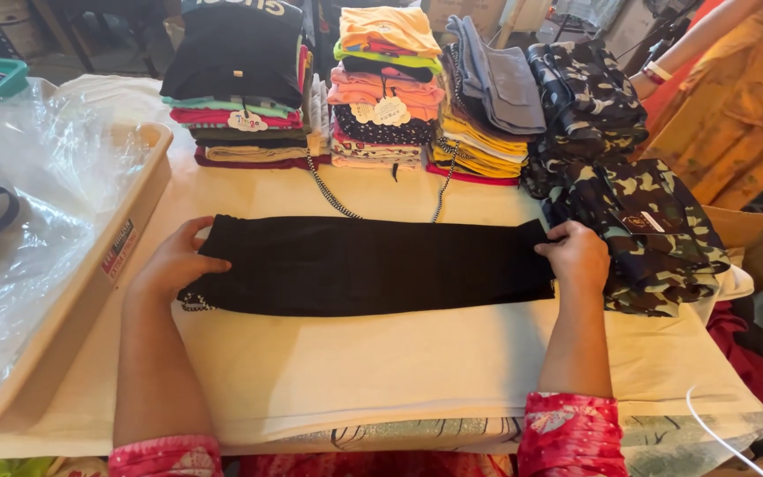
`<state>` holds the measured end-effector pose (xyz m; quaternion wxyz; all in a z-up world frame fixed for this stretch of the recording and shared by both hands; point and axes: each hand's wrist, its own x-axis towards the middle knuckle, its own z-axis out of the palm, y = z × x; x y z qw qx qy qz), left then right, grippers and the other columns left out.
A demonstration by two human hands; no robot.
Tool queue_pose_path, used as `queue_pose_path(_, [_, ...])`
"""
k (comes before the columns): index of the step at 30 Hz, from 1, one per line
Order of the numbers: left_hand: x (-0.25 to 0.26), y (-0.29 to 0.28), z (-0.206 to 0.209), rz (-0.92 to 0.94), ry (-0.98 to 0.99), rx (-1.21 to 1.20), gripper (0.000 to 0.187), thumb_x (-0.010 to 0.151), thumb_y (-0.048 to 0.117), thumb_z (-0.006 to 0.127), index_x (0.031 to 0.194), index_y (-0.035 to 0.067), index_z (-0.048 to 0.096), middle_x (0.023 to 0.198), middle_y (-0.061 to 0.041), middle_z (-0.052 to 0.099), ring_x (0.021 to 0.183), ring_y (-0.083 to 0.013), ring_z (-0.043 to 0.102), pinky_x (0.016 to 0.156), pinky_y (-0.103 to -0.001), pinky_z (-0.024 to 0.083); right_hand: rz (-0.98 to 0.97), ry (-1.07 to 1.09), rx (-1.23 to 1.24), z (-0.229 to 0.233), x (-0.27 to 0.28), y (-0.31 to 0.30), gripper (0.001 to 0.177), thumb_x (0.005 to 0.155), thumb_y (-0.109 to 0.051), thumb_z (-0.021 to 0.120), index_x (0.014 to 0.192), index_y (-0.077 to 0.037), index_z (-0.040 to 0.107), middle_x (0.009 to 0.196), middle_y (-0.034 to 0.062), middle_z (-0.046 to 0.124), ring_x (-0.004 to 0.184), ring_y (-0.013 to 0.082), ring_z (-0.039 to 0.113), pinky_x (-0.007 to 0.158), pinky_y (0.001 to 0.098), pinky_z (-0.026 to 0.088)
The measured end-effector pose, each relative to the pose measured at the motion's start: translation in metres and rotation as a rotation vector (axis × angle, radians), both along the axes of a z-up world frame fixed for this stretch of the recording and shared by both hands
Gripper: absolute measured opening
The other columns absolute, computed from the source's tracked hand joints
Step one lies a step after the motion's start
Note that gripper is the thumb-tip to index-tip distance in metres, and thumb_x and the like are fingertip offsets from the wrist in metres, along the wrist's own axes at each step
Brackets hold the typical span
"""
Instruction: Folding clothing items and organizing bags on a workbench in a warehouse environment.
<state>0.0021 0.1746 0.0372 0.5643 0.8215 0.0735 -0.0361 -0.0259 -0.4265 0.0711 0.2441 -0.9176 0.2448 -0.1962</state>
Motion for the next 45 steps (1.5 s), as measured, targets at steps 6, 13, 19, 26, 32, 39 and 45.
queue_pose_path(6, [0.005,0.003,-0.010,-0.052,0.002,-0.010,0.093,0.066,-0.006,0.080,0.151,0.010,0.047,0.119,-0.013,0.072,0.108,-0.0248,0.069,0.090,-0.038,0.053,0.003,0.233,-0.002,-0.036,0.019,-0.027,0.045,0.066,-0.017,0.094,0.108,-0.014,0.079,0.103,0.0085,0.077,0.097,0.0284,0.073,0.085,0.0433,0.056])
queue_pose_path(13, [0.009,0.005,-0.016,-0.049,-0.004,-0.016,0.098,0.064,-0.001,0.084,0.152,0.011,0.045,0.123,-0.015,0.070,0.111,-0.0266,0.068,0.091,-0.039,0.054,0.003,0.431,-0.053,-0.016,0.019,-0.004,0.044,0.085,-0.044,0.084,0.112,-0.010,0.078,0.110,0.0137,0.077,0.103,0.0322,0.071,0.087,0.0454,0.056])
queue_pose_path(19, [0.008,-0.012,-0.009,0.077,-0.177,0.339,0.093,0.067,0.017,0.090,0.150,0.012,0.048,0.146,-0.019,0.051,0.125,-0.0345,0.058,0.098,-0.044,0.051,0.121,0.486,-0.047,-0.068,0.055,-0.045,0.058,0.080,-0.043,0.087,0.115,0.001,0.075,0.114,0.0213,0.075,0.106,0.0353,0.072,0.090,0.0451,0.056])
queue_pose_path(26, [-0.011,-0.075,0.006,0.064,-0.715,0.661,0.060,0.072,0.022,0.086,0.130,0.016,0.068,0.139,-0.016,0.057,0.126,-0.0402,0.054,0.105,-0.049,0.045,0.159,0.040,0.344,-0.062,0.046,-0.060,0.058,0.087,-0.027,0.082,0.134,0.003,0.062,0.119,0.0207,0.070,0.108,0.0322,0.066,0.089,0.0410,0.052])
queue_pose_path(32, [-0.026,-0.114,0.016,-0.107,-0.748,0.623,0.050,0.075,0.021,0.084,0.122,0.017,0.070,0.136,-0.012,0.059,0.125,-0.0364,0.054,0.105,-0.047,0.044,0.194,-0.208,0.647,-0.034,0.027,-0.054,0.058,0.090,-0.016,0.079,0.141,0.001,0.057,0.118,0.0127,0.070,0.105,0.0192,0.065,0.087,0.0303,0.052])
queue_pose_path(39, [-0.036,-0.145,0.013,-0.241,-0.824,0.482,0.036,0.079,0.018,0.082,0.114,0.016,0.074,0.125,-0.007,0.066,0.117,-0.0309,0.060,0.099,-0.042,0.049,0.566,-0.483,0.946,-0.004,0.022,0.019,0.053,0.093,-0.007,0.074,0.143,0.000,0.057,0.122,0.0069,0.069,0.108,0.0145,0.066,0.093,0.0277,0.055])
queue_pose_path(45, [-0.011,-0.172,-0.028,-0.335,-0.237,-0.301,0.052,0.094,0.033,0.068,0.141,0.011,0.061,0.123,-0.009,0.069,0.098,-0.0208,0.064,0.085,-0.037,0.059,1.042,-0.488,1.189,-0.004,0.006,0.095,0.060,0.109,-0.001,0.067,0.166,-0.005,0.047,0.123,0.0083,0.063,0.102,0.0128,0.064,0.081,0.0254,0.052])
